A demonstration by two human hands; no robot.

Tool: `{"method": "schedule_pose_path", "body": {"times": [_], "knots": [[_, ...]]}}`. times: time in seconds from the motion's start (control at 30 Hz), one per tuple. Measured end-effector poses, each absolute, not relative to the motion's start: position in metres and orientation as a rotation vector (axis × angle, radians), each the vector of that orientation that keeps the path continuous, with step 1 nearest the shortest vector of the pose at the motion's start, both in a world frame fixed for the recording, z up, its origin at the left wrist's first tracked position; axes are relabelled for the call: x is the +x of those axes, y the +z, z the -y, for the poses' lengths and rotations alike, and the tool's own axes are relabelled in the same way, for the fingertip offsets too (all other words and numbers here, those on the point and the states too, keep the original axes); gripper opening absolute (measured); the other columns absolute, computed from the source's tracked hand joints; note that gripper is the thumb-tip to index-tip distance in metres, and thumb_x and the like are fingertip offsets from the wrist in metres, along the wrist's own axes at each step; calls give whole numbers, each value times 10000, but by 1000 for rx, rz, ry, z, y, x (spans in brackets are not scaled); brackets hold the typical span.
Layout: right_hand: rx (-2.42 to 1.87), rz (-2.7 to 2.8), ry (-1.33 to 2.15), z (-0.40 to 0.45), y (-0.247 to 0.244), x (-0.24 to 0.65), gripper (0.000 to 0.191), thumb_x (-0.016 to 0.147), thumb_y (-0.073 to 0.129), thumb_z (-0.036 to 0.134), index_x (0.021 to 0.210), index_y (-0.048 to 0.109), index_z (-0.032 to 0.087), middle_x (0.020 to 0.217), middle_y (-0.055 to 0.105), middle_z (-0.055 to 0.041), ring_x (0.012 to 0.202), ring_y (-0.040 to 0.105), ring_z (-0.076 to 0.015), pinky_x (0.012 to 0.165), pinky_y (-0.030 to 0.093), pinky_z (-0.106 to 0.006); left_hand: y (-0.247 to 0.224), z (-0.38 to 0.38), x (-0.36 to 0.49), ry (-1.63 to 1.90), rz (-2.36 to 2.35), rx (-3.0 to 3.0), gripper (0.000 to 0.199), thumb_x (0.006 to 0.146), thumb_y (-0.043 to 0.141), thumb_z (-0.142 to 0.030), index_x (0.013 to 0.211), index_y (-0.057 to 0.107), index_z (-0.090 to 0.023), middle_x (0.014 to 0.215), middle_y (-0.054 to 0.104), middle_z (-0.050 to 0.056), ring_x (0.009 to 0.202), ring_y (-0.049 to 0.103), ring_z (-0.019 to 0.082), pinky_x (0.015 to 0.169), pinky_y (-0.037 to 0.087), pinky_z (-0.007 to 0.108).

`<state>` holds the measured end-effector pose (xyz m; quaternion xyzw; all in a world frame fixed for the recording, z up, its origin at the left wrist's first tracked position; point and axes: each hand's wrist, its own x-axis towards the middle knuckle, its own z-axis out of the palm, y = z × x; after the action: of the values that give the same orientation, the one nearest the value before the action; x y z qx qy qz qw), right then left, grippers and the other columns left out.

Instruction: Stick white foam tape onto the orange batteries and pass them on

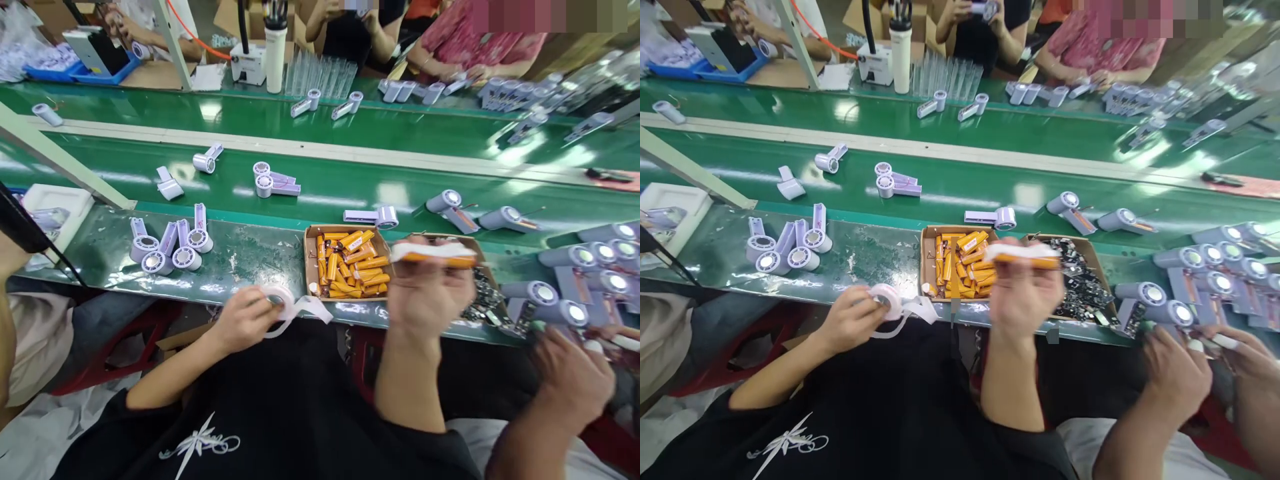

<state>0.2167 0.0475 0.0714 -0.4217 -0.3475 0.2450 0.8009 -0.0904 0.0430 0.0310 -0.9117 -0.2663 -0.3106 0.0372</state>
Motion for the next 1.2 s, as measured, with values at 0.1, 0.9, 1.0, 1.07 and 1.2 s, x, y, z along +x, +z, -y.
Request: {"method": "schedule_pose_path", "body": {"times": [0.1, 0.9, 1.0, 1.07, 1.2], "knots": [[-973, 635, 452, -49, 63, 271, 618, 721, 968, 396, 1183, 592, 230, 924, 798, -18, 878, 814, -209, 777, 675, -325, 20, -64, -130, -590, 1129, -2914, 204, 874, 818, -237, 1077, 796, -220, 992, 788, 62, 1072, 681, 279, 942, 606, 447], [-1345, 1304, 270, -45, -33, 273, 323, 935, 746, 474, 1128, 737, 215, 685, 776, -21, 516, 740, -220, 503, 606, -275, 27, -309, 212, 609, 1468, -3316, 357, 1029, 681, -426, 1247, 681, -144, 1243, 702, 92, 1101, 701, 237, 963, 615, 449], [-1388, 1276, 387, -51, -32, 275, 435, 947, 706, 571, 1162, 736, 194, 699, 784, -32, 501, 732, -214, 501, 607, -272, 26, -306, 220, 559, 1484, -3346, 329, 1023, 692, -419, 1199, 696, -141, 1197, 720, 91, 1065, 710, 220, 961, 612, 449], [-1447, 1255, 475, -50, -33, 279, 517, 941, 684, 631, 1184, 729, 177, 778, 817, -66, 570, 766, -220, 545, 622, -270, 30, -308, 223, 450, 1488, -3378, 307, 993, 731, -387, 1167, 711, -135, 1148, 741, 84, 1018, 722, 210, 941, 612, 422], [-1476, 1236, 495, -39, -41, 284, 542, 905, 709, 663, 1162, 725, 186, 840, 831, -81, 649, 788, -225, 592, 632, -271, 54, -321, 193, -3, 1442, -3429, 407, 896, 775, -236, 1280, 690, -129, 1203, 761, 91, 1056, 730, 207, 937, 578, 311]]}}
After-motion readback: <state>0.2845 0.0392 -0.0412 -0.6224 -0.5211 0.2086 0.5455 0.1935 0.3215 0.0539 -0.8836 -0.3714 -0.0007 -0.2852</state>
